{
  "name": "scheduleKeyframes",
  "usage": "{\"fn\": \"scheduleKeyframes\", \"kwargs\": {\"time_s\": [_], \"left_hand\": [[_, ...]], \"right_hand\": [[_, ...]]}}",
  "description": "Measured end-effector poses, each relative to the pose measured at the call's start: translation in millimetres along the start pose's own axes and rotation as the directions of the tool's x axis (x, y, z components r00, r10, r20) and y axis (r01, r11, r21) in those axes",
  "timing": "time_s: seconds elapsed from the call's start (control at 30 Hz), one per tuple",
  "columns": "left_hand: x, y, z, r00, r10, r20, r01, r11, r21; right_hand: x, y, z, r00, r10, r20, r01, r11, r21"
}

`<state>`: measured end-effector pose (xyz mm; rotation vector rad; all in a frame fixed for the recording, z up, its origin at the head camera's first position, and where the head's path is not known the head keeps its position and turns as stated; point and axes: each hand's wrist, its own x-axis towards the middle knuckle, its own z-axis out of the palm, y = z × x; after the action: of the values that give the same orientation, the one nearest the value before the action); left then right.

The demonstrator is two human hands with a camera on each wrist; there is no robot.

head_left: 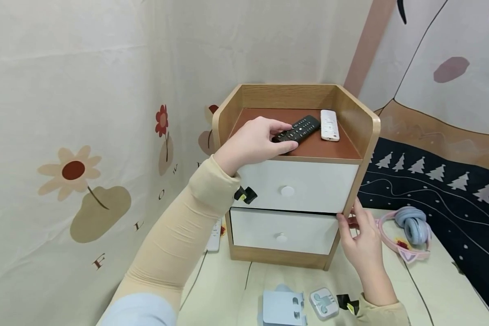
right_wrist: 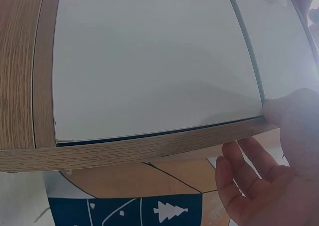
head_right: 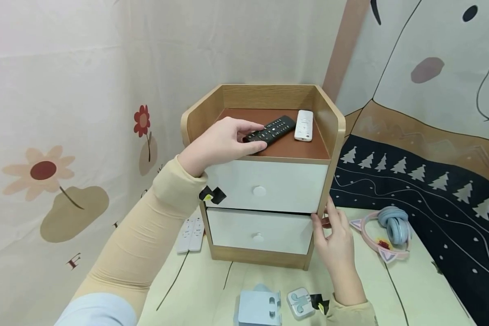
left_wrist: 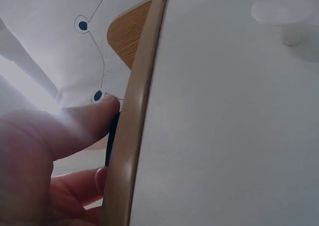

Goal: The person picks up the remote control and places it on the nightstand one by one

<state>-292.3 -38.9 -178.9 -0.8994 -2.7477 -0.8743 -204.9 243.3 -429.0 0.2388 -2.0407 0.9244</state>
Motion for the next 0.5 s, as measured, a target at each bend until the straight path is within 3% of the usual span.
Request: {"fn": "scheduleKeyframes", "kwargs": {"time_s": [0.2, 0.37, 0.5], "left_hand": [[0.9, 0.3, -3.9, 0.996, 0.04, 0.076, -0.043, 0.998, 0.039], [7.2, 5.6, 3.5, 0.997, 0.049, 0.06, -0.054, 0.994, 0.094], [13.5, 12.2, 9.8, 0.999, 0.016, 0.051, -0.023, 0.99, 0.14]], "right_hand": [[-0.3, 0, -1, 1.0, 0.015, 0.017, -0.015, 1.0, -0.008], [-1.1, 1, -1, 1.0, 0.006, 0.007, -0.005, 1.0, -0.006], [-1.6, 0, -1, 1.0, 0.004, 0.0, -0.004, 1.0, -0.002]]}}
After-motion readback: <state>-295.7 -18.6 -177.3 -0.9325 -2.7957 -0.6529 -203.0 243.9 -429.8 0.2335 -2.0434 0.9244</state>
